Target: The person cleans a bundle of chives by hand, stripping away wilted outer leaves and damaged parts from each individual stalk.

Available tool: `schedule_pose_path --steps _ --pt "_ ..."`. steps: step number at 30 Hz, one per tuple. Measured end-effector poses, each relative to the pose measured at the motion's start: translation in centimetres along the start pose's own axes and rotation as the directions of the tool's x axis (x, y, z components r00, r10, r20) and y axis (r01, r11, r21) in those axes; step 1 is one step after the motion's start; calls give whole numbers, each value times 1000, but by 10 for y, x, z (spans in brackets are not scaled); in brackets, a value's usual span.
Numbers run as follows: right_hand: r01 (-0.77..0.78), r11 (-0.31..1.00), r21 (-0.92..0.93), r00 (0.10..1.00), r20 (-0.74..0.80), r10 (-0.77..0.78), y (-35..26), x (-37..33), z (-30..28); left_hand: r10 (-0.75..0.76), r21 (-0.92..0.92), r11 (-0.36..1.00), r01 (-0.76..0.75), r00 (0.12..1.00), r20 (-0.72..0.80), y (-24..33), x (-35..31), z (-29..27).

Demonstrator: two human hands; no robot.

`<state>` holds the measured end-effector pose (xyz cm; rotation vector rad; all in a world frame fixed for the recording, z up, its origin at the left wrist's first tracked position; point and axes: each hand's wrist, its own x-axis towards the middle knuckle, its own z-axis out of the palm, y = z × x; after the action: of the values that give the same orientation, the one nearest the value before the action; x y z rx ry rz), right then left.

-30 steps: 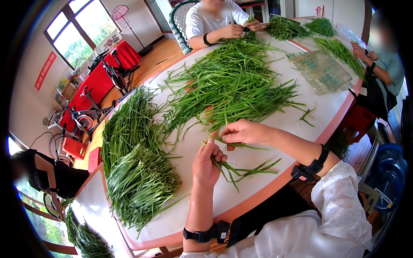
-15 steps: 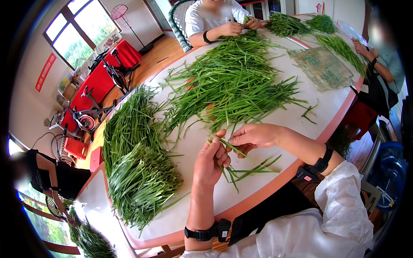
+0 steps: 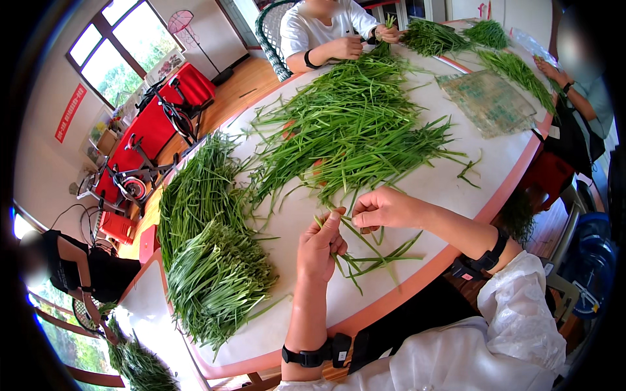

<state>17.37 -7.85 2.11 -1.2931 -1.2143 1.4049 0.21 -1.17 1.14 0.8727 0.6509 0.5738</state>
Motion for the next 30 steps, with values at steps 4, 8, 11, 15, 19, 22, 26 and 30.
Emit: schedule_pose_path --steps 4,8,11,15,19,22,26,30 --pt "3 1000 8 1000 -16 -3 -1 1 -6 10 3 1000 -10 1000 -4 1 -2 3" --pt "-27 997 -72 1000 10 28 -12 -6 -6 35 -8 999 -35 999 -35 0 0 2" --pt "-32 970 -243 999 -49 21 -19 -12 -5 35 4 999 -35 998 -46 -1 -2 1" --pt "47 924 -380 991 -99 -91 -22 -13 -15 31 73 997 -27 998 -56 -3 -2 3" --pt "174 848 -501 944 -162 -289 -27 -3 -16 -1 85 996 0 1000 8 -1 -2 6" --pt "196 901 -387 934 -207 -292 -28 6 -12 -31 47 999 26 995 98 0 -4 3" --pt "213 974 -80 944 -242 -226 -24 11 -10 -51 29 998 47 989 141 2 -4 8" --pt "238 964 115 929 -319 -191 -18 1 -20 -71 6 997 72 979 189 -1 -1 4"
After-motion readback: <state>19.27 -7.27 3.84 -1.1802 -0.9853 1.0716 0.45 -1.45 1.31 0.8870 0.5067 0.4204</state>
